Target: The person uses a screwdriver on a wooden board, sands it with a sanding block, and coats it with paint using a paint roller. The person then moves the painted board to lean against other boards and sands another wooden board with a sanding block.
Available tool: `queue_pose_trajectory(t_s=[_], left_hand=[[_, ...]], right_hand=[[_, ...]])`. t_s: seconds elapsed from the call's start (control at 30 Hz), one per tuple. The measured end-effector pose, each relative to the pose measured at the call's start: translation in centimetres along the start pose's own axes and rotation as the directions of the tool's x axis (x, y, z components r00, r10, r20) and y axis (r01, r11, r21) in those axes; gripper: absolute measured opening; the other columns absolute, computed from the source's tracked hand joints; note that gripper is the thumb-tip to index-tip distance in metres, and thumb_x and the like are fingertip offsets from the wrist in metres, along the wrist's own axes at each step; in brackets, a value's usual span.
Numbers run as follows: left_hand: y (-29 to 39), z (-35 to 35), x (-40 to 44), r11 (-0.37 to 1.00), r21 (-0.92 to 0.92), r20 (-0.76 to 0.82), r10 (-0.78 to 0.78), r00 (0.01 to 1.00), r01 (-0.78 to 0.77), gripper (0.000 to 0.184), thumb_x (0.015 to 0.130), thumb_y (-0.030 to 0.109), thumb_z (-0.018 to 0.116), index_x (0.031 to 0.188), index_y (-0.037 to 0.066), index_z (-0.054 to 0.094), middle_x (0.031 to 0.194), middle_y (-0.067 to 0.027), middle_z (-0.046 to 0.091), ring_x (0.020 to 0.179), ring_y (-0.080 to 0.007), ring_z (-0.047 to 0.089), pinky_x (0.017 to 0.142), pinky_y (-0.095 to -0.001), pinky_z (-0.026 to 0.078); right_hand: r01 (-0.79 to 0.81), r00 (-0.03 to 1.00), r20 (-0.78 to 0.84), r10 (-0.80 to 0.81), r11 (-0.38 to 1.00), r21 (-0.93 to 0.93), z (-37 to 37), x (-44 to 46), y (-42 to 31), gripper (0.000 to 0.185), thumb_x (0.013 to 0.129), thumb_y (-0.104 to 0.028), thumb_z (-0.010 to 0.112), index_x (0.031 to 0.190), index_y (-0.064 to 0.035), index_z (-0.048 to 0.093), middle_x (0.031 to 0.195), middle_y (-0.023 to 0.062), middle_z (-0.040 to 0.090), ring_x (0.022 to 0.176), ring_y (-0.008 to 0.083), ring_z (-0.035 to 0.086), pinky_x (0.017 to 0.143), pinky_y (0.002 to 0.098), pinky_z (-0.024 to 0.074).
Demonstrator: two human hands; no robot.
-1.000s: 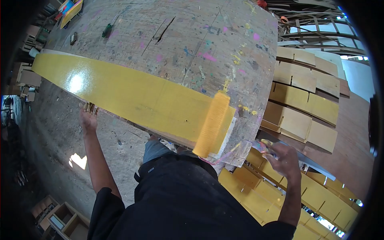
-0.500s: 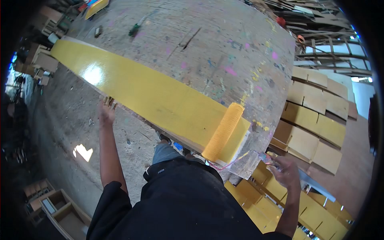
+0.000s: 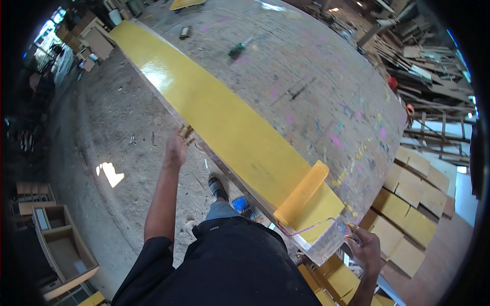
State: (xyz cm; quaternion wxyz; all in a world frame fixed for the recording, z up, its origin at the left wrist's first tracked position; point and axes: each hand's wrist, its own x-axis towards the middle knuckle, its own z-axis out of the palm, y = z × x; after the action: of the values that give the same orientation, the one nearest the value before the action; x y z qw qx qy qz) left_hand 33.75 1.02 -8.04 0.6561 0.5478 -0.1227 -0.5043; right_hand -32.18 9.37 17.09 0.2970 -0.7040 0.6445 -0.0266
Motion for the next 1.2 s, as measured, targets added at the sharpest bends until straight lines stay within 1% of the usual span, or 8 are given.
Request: queue_pose_trajectory(t_s=[0.4,0.47,0.67,0.77,0.93,1.0,1.13,1.2], left_hand=[[3.4,-3.2,0.8,0.930,-0.224,0.237,-0.237,0.942,0.290,0.075,0.112,0.057,0.035,0.156,-0.003,0.035,0.147,-0.0222,0.059,0.131,-0.0299,0.062,0.113,-0.0476,0.047],[3.9,-3.7,1.2,0.930,-0.181,0.156,-0.294,0.943,0.320,0.070,0.113,0.055,0.032,0.156,-0.001,0.037,0.149,-0.0191,0.059,0.132,-0.0294,0.061,0.111,-0.0471,0.048],[5.5,-5.5,2.3,0.888,-0.138,0.378,-0.362,0.852,0.438,0.059,0.115,0.049,0.030,0.157,0.008,0.040,0.153,-0.0104,0.057,0.135,-0.0248,0.058,0.112,-0.0470,0.045],[7.6,-6.6,3.1,0.853,0.024,0.482,-0.467,0.741,0.522,0.057,0.115,0.047,0.032,0.159,0.012,0.040,0.155,-0.0055,0.057,0.138,-0.0226,0.055,0.115,-0.0453,0.040],[9.1,-13.8,5.9,0.926,-0.019,0.520,-0.312,0.795,0.376,0.066,0.112,0.053,0.044,0.158,0.005,0.041,0.154,-0.0077,0.058,0.139,-0.0229,0.056,0.112,-0.0427,0.041],[11.2,-17.3,7.3,0.936,-0.058,0.401,-0.297,0.867,0.347,0.061,0.112,0.048,0.046,0.156,0.006,0.044,0.153,-0.0082,0.059,0.137,-0.0220,0.057,0.111,-0.0417,0.042],[13.8,-24.0,12.3,0.976,-0.116,0.297,-0.142,0.944,0.183,0.057,0.111,0.045,0.049,0.152,0.006,0.049,0.144,-0.0101,0.065,0.132,-0.0229,0.062,0.106,-0.0387,0.046],[15.0,-26.3,16.2,0.963,-0.147,0.212,-0.193,0.958,0.227,0.055,0.111,0.043,0.050,0.150,0.005,0.052,0.138,-0.0115,0.068,0.128,-0.0229,0.064,0.104,-0.0374,0.048]], right_hand=[[0.004,0.999,0.034,-0.004,1.000,0.010,8.0,12.8,-18.1,0.049,0.085,-0.013,0.082,0.132,-0.0080,0.072,0.110,0.0188,0.078,0.096,0.0310,0.078,0.083,0.0367,0.0584],[0.012,0.999,0.034,-0.013,0.999,0.034,9.3,14.8,-20.1,0.049,0.086,-0.011,0.081,0.133,-0.0065,0.071,0.113,0.0184,0.078,0.099,0.0283,0.078,0.086,0.0351,0.0582],[0.009,1.000,0.023,-0.014,0.982,0.187,13.1,19.9,-28.7,0.048,0.089,-0.007,0.078,0.136,-0.0032,0.069,0.115,0.0156,0.079,0.102,0.0180,0.076,0.090,0.0304,0.0564],[0.021,1.000,0.014,-0.025,0.976,0.218,14.5,23.0,-31.9,0.048,0.089,-0.008,0.078,0.136,-0.0041,0.069,0.110,0.0136,0.079,0.098,0.0164,0.076,0.088,0.0302,0.0562],[0.137,0.991,-0.015,-0.136,0.976,0.169,16.6,28.9,-36.5,0.047,0.090,-0.010,0.078,0.136,-0.0049,0.069,0.105,0.0119,0.080,0.093,0.0163,0.076,0.083,0.0310,0.0563],[0.194,0.980,0.021,-0.199,0.968,0.157,17.0,31.2,-40.3,0.048,0.092,-0.001,0.075,0.138,0.0035,0.065,0.103,0.0060,0.076,0.091,0.0083,0.066,0.084,0.0257,0.0541],[0.190,0.981,0.031,-0.192,0.979,0.069,18.1,36.1,-47.3,0.046,0.090,-0.002,0.075,0.135,0.0045,0.066,0.101,0.0058,0.076,0.090,0.0078,0.066,0.083,0.0264,0.0545],[0.218,0.974,0.030,-0.224,0.967,0.132,19.2,39.3,-50.2,0.045,0.090,-0.004,0.075,0.133,0.0052,0.067,0.103,0.0076,0.077,0.091,0.0088,0.066,0.084,0.0277,0.0552]])
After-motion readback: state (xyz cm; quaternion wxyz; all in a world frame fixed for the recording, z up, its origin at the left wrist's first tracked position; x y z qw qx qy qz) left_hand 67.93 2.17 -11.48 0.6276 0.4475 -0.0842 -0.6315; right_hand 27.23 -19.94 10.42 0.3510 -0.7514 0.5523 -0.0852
